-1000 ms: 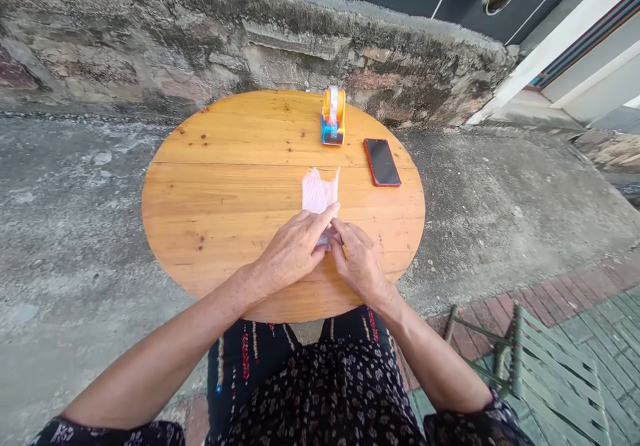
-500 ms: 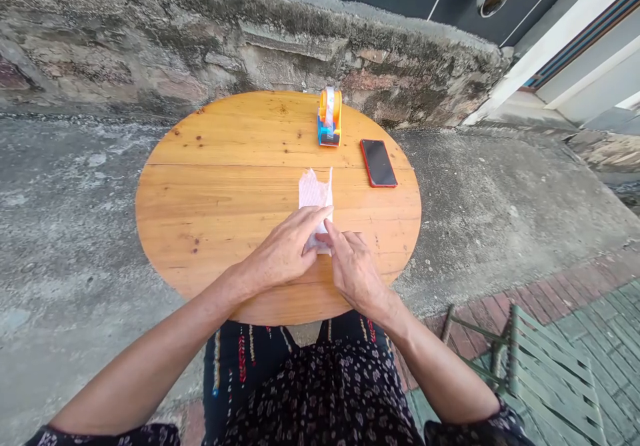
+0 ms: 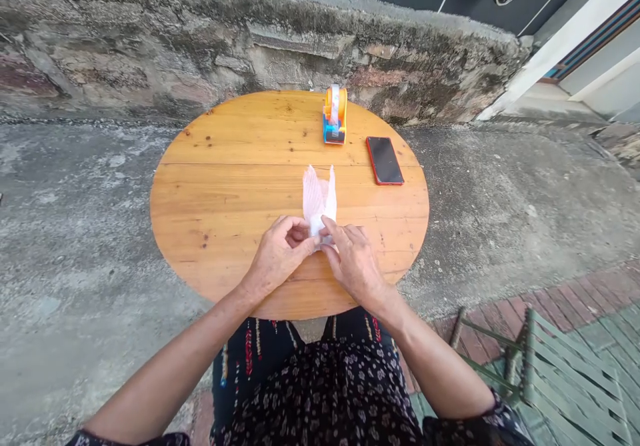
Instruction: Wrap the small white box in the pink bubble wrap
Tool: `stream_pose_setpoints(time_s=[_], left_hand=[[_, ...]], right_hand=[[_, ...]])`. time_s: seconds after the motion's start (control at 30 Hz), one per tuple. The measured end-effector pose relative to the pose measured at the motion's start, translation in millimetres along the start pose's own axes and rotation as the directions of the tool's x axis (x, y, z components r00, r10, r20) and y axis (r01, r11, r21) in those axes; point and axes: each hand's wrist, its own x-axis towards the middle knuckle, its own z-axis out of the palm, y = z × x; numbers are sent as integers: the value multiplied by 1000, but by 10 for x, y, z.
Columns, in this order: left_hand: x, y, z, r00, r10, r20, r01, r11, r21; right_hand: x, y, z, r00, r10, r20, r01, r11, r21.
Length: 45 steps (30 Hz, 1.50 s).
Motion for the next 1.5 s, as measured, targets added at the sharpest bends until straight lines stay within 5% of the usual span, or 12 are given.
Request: stream_pose_setpoints(time_s=[0.1, 0.33, 0.5, 0.9, 1.07, 1.3, 1.5], left_hand=[[38, 27, 88, 995, -96, -33, 98, 995, 33], [79, 86, 188, 993, -117, 14, 118, 989, -89], [46, 123, 251, 989, -136, -49, 129, 983, -129], [-269, 229, 329, 985, -138, -102, 134, 990, -42], [-351, 210, 340, 981, 62, -183, -11, 964, 265], [-261, 225, 234, 974, 225, -34, -191, 888, 419], [-227, 207, 222, 956, 292, 23, -270, 850, 453]], right_hand=[[-12, 0, 38, 999, 12, -38, -12, 1000, 1], [-25, 53, -41, 999, -24, -22, 28, 983, 183], [-102, 196, -22, 978, 112, -177, -41, 931, 364], [-358, 169, 77, 977, 185, -109, -102, 847, 521], [-386, 235, 18, 987, 142, -77, -85, 862, 500], [-165, 446, -157, 998, 28, -58, -8, 950, 312], [203, 440, -340, 972, -108, 211, 125, 990, -68]])
